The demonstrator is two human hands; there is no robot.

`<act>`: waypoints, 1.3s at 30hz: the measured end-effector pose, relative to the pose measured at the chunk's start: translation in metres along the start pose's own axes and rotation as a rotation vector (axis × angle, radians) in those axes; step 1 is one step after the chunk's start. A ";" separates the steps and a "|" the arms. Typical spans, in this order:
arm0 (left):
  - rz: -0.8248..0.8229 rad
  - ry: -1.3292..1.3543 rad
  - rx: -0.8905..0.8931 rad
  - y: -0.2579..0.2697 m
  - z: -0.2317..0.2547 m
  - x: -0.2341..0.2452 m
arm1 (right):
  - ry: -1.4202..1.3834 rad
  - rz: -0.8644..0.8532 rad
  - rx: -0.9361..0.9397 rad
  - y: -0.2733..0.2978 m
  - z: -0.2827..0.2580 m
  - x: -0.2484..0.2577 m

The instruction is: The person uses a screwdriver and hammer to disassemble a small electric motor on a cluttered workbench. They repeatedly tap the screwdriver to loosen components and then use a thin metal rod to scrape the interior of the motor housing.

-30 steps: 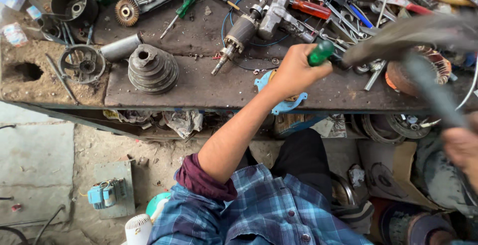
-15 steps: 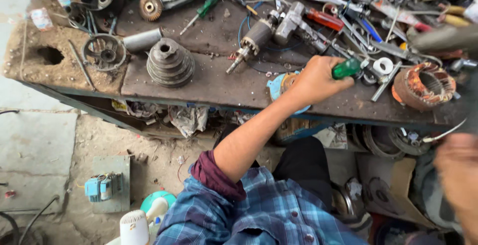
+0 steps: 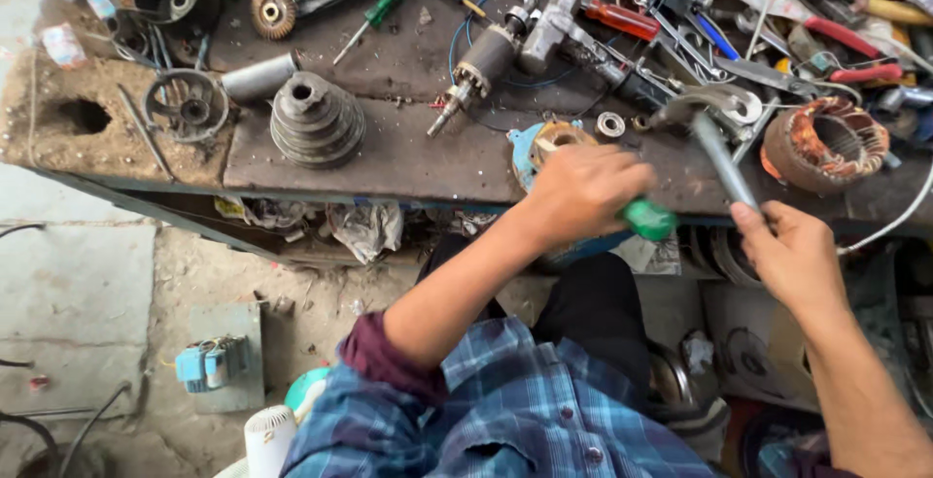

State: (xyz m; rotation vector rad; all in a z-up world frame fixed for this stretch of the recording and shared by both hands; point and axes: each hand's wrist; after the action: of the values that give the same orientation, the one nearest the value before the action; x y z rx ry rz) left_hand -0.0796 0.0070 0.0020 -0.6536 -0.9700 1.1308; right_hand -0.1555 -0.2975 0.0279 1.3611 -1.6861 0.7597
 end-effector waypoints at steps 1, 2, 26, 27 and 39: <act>0.005 -0.022 -0.035 0.004 -0.003 0.019 | 0.112 0.047 0.030 -0.011 -0.002 -0.005; 0.100 -0.045 0.005 0.009 -0.002 0.037 | 0.223 0.095 0.060 -0.025 -0.006 -0.008; 0.288 -0.589 0.106 0.047 -0.021 0.076 | 0.492 0.633 0.828 -0.148 -0.108 -0.085; 0.294 -0.595 0.103 0.046 -0.020 0.076 | 0.496 0.622 0.824 -0.151 -0.116 -0.086; 0.309 -0.616 0.074 0.049 -0.015 0.069 | 0.231 0.812 0.638 -0.093 -0.094 -0.094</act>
State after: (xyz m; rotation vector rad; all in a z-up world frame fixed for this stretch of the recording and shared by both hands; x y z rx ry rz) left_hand -0.0800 0.0886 -0.0252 -0.4029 -1.3656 1.6892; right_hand -0.0363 -0.1943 -0.0130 0.8604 -1.8719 1.9648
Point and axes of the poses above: each hand's wrist, its own y-axis away from the middle knuckle, its own x-axis out of the back of the hand, z = x × y, and after that the axes turned 14 degrees about y, right-handed
